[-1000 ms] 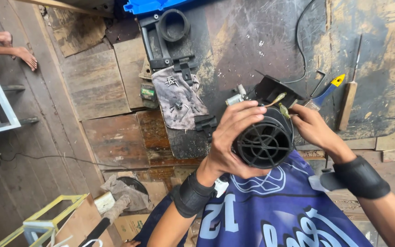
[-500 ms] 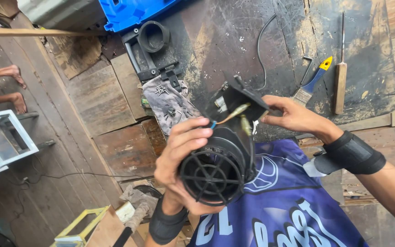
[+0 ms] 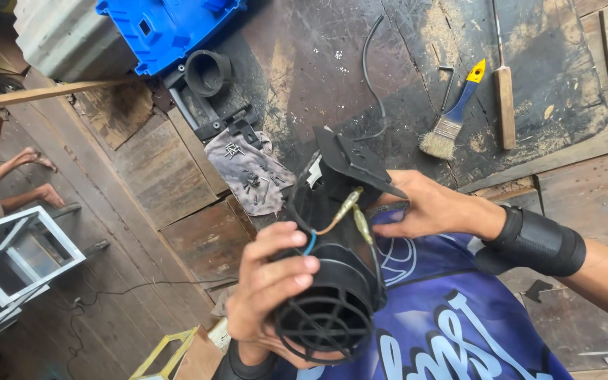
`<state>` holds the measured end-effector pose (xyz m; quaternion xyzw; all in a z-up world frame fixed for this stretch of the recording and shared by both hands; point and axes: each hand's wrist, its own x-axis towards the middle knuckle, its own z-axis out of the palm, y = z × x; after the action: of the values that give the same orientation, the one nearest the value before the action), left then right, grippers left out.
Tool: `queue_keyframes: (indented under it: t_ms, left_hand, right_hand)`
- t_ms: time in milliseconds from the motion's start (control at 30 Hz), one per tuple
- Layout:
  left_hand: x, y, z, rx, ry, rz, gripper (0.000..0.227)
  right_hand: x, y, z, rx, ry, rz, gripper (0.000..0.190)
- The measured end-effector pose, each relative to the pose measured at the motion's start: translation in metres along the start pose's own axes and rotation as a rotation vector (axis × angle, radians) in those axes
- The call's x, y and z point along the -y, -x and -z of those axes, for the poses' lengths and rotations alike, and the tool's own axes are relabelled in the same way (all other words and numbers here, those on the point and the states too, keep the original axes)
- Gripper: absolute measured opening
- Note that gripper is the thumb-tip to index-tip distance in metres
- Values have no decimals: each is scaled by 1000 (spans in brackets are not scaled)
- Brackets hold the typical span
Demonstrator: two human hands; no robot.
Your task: The recorder cleans and reassembles a mechanical pump or blower assembly using brushes and manual manipulation.
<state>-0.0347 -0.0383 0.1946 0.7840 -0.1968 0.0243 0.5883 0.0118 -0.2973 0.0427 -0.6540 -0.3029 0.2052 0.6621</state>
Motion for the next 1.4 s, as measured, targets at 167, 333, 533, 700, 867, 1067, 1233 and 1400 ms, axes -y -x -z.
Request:
queue_keyframes:
  t_ms: [167,333,533,700,867,1067,1233,1400]
  left_hand:
    - [-7,-24,-2,178,-52,-12,72]
    - [10,-36,-9,193,-44,-130,67]
    - [17,-32,-17,295,-48,-213,64]
    - [19,-33,-27,280,-86,-255,63]
    - [23,-35,-31,215,38,-243,68]
    - [30,-24,-10,228,-1,-215,73]
    - [34,-34,-4,223,36,-177,76]
    - [34,-46,-1,267,9,-193,80]
  right_hand:
    - [-82,68,-11,69,230,-243,65]
    - [-84,68,1,121,23,-451,50]
    - [-91,84,20,117,271,-594,54]
    - [-81,75,31,9,132,-301,64]
    - [-100,91,26,44,-212,-480,55]
    - [-78,61,17,56,-134,-372,62]
    - [-115,85,19,41,-92,-426,61]
    - [-110,75,18,-38,-225,-585,63]
